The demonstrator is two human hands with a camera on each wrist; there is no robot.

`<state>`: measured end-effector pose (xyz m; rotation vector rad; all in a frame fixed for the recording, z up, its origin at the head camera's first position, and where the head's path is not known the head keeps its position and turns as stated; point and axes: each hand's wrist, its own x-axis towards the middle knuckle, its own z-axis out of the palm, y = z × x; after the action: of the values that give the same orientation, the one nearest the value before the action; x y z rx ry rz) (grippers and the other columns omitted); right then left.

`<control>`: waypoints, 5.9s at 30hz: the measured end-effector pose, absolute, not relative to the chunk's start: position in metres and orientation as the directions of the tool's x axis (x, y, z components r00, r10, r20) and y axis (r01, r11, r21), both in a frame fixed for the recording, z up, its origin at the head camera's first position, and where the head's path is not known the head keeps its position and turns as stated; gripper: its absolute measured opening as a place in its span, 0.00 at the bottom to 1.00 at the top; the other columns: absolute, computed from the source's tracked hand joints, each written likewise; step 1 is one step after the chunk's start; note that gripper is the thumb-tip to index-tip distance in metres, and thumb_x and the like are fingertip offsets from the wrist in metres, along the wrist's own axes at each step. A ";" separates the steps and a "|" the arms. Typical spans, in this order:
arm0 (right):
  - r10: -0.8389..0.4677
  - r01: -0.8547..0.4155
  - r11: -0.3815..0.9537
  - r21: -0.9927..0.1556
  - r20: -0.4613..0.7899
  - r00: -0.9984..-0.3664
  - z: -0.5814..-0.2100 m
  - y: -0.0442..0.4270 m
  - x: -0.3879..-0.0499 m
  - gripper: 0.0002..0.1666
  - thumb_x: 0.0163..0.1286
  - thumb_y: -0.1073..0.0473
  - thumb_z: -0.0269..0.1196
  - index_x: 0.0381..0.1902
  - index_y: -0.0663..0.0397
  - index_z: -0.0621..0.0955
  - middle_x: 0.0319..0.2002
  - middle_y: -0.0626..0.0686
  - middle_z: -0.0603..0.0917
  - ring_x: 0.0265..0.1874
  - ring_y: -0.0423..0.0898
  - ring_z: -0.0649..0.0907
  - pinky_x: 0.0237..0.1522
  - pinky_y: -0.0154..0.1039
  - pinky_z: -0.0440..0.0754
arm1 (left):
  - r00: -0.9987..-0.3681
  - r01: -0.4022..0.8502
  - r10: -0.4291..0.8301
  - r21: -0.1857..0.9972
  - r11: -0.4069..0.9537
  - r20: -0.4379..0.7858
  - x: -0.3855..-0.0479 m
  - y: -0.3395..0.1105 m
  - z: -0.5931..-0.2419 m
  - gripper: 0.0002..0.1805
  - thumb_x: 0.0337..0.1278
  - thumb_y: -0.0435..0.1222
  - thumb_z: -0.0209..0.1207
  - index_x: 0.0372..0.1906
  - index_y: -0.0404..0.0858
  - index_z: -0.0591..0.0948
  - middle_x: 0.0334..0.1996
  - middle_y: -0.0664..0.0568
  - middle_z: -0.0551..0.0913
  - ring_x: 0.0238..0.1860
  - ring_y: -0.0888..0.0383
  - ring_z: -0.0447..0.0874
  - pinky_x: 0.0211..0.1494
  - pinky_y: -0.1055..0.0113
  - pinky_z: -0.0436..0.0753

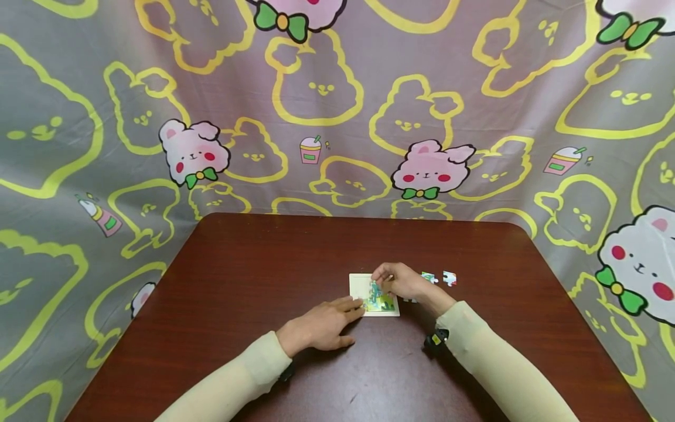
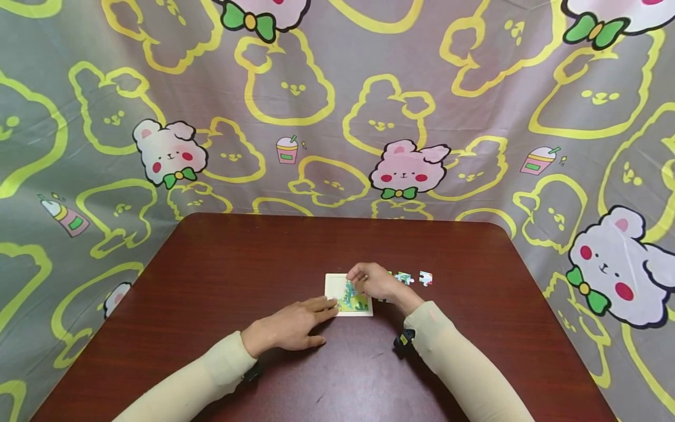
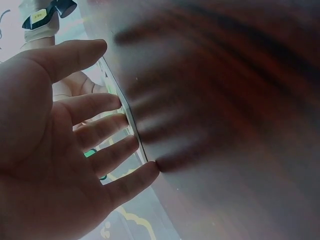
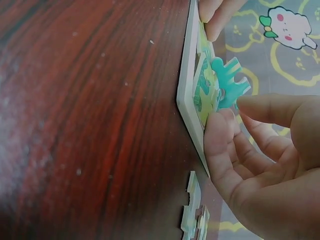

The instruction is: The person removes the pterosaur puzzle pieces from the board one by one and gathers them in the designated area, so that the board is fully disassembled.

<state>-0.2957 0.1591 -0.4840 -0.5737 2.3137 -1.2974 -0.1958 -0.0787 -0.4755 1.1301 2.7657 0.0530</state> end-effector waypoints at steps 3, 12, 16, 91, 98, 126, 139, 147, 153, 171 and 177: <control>-0.534 -0.135 0.461 -0.877 -0.152 -0.832 -0.486 0.159 -0.296 0.12 0.65 0.74 0.56 0.46 0.65 0.79 0.36 0.58 0.80 0.28 0.47 0.77 0.28 0.38 0.77 | -0.704 0.695 0.700 0.087 0.714 -0.124 -0.195 -0.079 -0.475 0.36 0.65 0.51 0.60 0.74 0.43 0.68 0.76 0.51 0.65 0.77 0.51 0.63 0.74 0.58 0.70; -0.490 -0.150 0.490 -0.858 -0.129 -0.862 -0.486 0.153 -0.295 0.06 0.67 0.69 0.61 0.42 0.61 0.80 0.33 0.56 0.81 0.23 0.46 0.77 0.24 0.37 0.77 | -0.699 0.699 0.704 0.087 0.710 -0.124 -0.195 -0.078 -0.475 0.36 0.66 0.51 0.59 0.74 0.43 0.68 0.76 0.50 0.65 0.77 0.50 0.63 0.74 0.59 0.70; -0.462 -0.164 0.532 -0.830 -0.122 -0.879 -0.487 0.149 -0.294 0.07 0.65 0.67 0.65 0.41 0.59 0.83 0.33 0.54 0.81 0.22 0.45 0.78 0.23 0.37 0.79 | -0.699 0.698 0.703 0.088 0.710 -0.126 -0.195 -0.078 -0.475 0.36 0.66 0.51 0.59 0.74 0.43 0.68 0.76 0.51 0.65 0.77 0.51 0.62 0.74 0.58 0.71; -0.487 -0.154 0.483 -0.862 -0.119 -0.865 -0.489 0.152 -0.295 0.06 0.71 0.66 0.59 0.42 0.60 0.82 0.33 0.54 0.81 0.23 0.44 0.77 0.25 0.36 0.77 | -0.667 0.728 0.728 0.067 0.682 -0.158 -0.192 -0.075 -0.472 0.39 0.63 0.51 0.61 0.76 0.43 0.65 0.77 0.54 0.63 0.77 0.48 0.61 0.76 0.59 0.67; -0.479 -0.104 0.484 -0.869 -0.164 -0.862 -0.488 0.153 -0.295 0.06 0.73 0.64 0.59 0.43 0.59 0.81 0.34 0.54 0.80 0.25 0.45 0.78 0.27 0.37 0.77 | -0.673 0.721 0.721 0.068 0.689 -0.168 -0.194 -0.074 -0.473 0.39 0.63 0.51 0.61 0.76 0.43 0.65 0.77 0.54 0.62 0.77 0.49 0.61 0.76 0.59 0.67; -0.515 -0.113 0.487 -0.866 -0.180 -0.838 -0.487 0.152 -0.299 0.08 0.69 0.68 0.60 0.44 0.60 0.82 0.34 0.53 0.83 0.25 0.44 0.77 0.23 0.35 0.74 | -0.673 0.719 0.717 0.063 0.692 -0.182 -0.192 -0.074 -0.469 0.39 0.64 0.51 0.60 0.76 0.43 0.65 0.78 0.55 0.62 0.77 0.49 0.61 0.76 0.60 0.67; -0.529 -0.105 0.495 -0.863 -0.204 -0.824 -0.486 0.154 -0.302 0.05 0.72 0.65 0.59 0.44 0.58 0.80 0.36 0.54 0.82 0.26 0.45 0.77 0.24 0.36 0.75 | -0.678 0.713 0.711 0.070 0.698 -0.185 -0.193 -0.074 -0.471 0.39 0.64 0.50 0.60 0.76 0.44 0.64 0.78 0.56 0.61 0.78 0.50 0.60 0.76 0.58 0.68; -0.528 -0.111 0.495 -0.862 -0.197 -0.826 -0.486 0.154 -0.302 0.07 0.69 0.64 0.63 0.44 0.58 0.81 0.34 0.52 0.82 0.26 0.44 0.77 0.22 0.35 0.73 | -0.676 0.714 0.714 0.076 0.696 -0.181 -0.193 -0.074 -0.471 0.39 0.63 0.50 0.61 0.76 0.44 0.64 0.78 0.55 0.62 0.78 0.50 0.60 0.75 0.57 0.69; -0.501 -0.121 0.497 -0.859 -0.171 -0.848 -0.488 0.153 -0.303 0.07 0.66 0.64 0.65 0.42 0.57 0.84 0.31 0.50 0.83 0.25 0.43 0.78 0.23 0.33 0.74 | -0.674 0.715 0.715 0.077 0.695 -0.186 -0.193 -0.074 -0.470 0.39 0.63 0.49 0.61 0.76 0.44 0.64 0.78 0.55 0.62 0.78 0.50 0.60 0.75 0.57 0.69; -0.450 -0.066 0.493 -0.868 -0.190 -0.873 -0.489 0.147 -0.304 0.06 0.69 0.64 0.63 0.42 0.57 0.84 0.32 0.52 0.85 0.26 0.45 0.80 0.30 0.38 0.80 | -0.680 0.710 0.706 0.059 0.701 -0.198 -0.194 -0.074 -0.471 0.38 0.64 0.50 0.60 0.76 0.46 0.64 0.78 0.57 0.61 0.78 0.51 0.59 0.75 0.57 0.69; -0.436 -0.048 0.470 -0.881 -0.185 -0.881 -0.492 0.145 -0.305 0.07 0.68 0.65 0.64 0.43 0.60 0.84 0.31 0.54 0.85 0.23 0.44 0.78 0.28 0.37 0.79 | -0.677 0.711 0.707 0.067 0.700 -0.202 -0.194 -0.074 -0.471 0.38 0.64 0.50 0.60 0.77 0.46 0.64 0.78 0.57 0.60 0.78 0.51 0.58 0.75 0.57 0.69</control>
<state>-0.3050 0.1448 -0.4915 -0.4058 2.3370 -1.3826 -0.1942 -0.0744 -0.4713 1.1401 2.6967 -0.0251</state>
